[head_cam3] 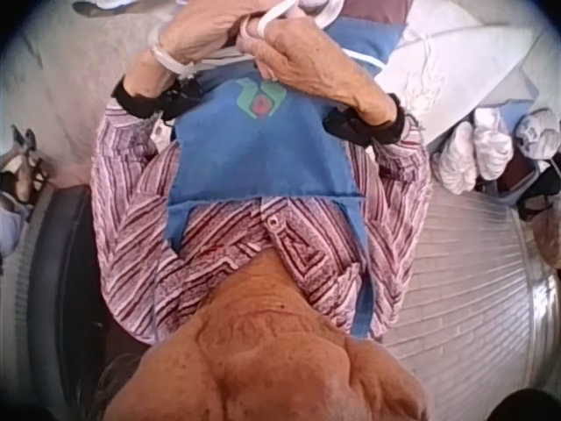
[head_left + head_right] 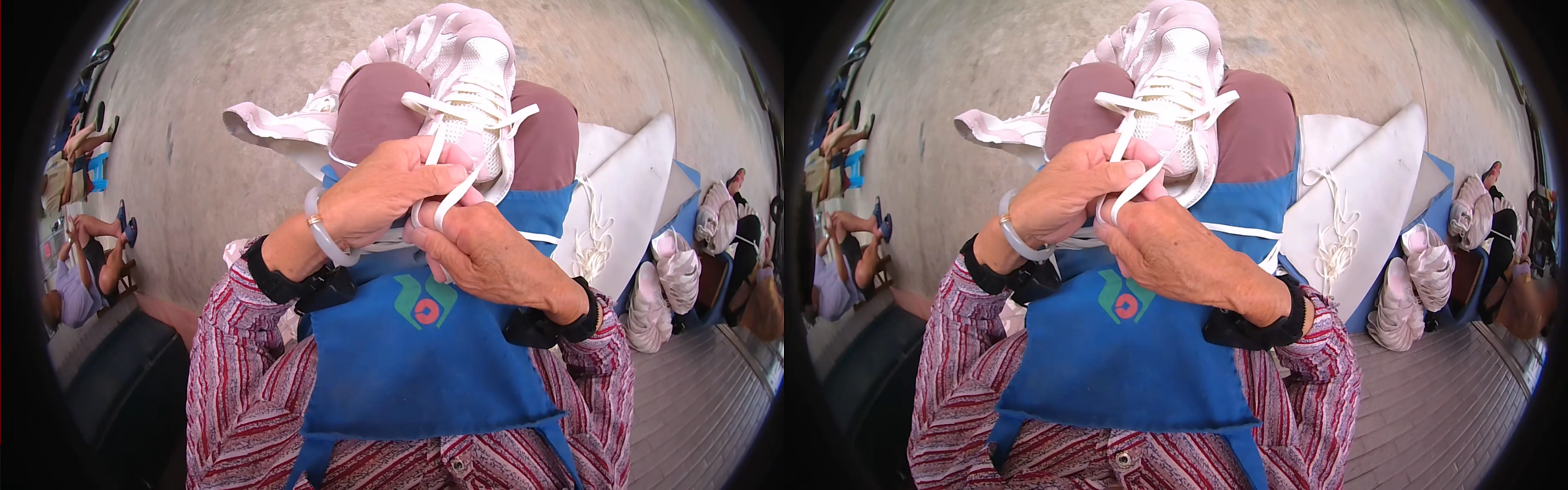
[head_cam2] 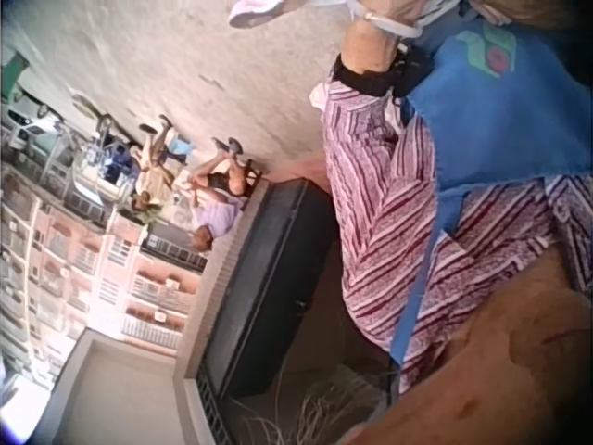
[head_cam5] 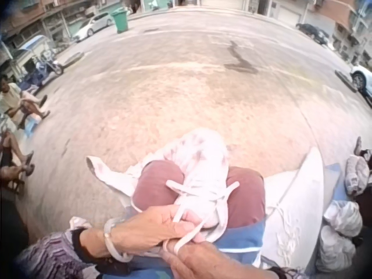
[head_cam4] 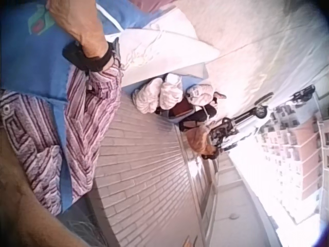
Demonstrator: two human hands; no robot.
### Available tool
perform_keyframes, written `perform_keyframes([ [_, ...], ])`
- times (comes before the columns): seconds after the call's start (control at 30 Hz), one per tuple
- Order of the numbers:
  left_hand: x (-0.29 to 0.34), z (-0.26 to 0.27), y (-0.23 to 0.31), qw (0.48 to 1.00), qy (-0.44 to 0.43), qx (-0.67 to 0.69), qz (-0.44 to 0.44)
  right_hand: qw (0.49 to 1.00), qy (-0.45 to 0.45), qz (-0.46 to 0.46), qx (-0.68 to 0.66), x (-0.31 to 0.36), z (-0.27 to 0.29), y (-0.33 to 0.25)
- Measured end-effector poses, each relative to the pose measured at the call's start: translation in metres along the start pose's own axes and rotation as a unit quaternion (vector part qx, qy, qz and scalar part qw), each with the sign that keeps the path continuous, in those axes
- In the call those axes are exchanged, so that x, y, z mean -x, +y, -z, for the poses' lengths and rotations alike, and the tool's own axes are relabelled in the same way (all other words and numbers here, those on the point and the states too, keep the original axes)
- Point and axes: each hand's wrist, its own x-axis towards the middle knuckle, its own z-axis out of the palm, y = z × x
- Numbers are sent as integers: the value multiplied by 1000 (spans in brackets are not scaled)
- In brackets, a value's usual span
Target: The recorder is threading laces through the eyelets of a white athletic shoe.
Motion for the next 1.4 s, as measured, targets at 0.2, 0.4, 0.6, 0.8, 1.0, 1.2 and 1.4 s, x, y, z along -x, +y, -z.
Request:
perform_keyframes([
  [0.2,13,-16,2,993,80,-41,-71,990,79,80,87,8,-16,10],
  [0.4,10,-13,4,969,52,-242,-5,996,-12,-30,82,13,-7,1],
  [0.6,15,-8,7,979,88,-156,-100,997,8,35,62,23,5,-6],
  [0.8,28,-18,6,977,28,-201,-70,984,140,-111,-13,36,23,10],
  [1.0,21,-32,-8,945,-58,-284,-152,943,202,-196,-178,23,12,3],
  [1.2,16,-25,-25,905,-39,-324,-272,913,161,-243,-285,5,17,-4],
  [1.4,17,-20,-23,901,-56,-312,-297,921,150,-232,-273,-1,15,-6],
])
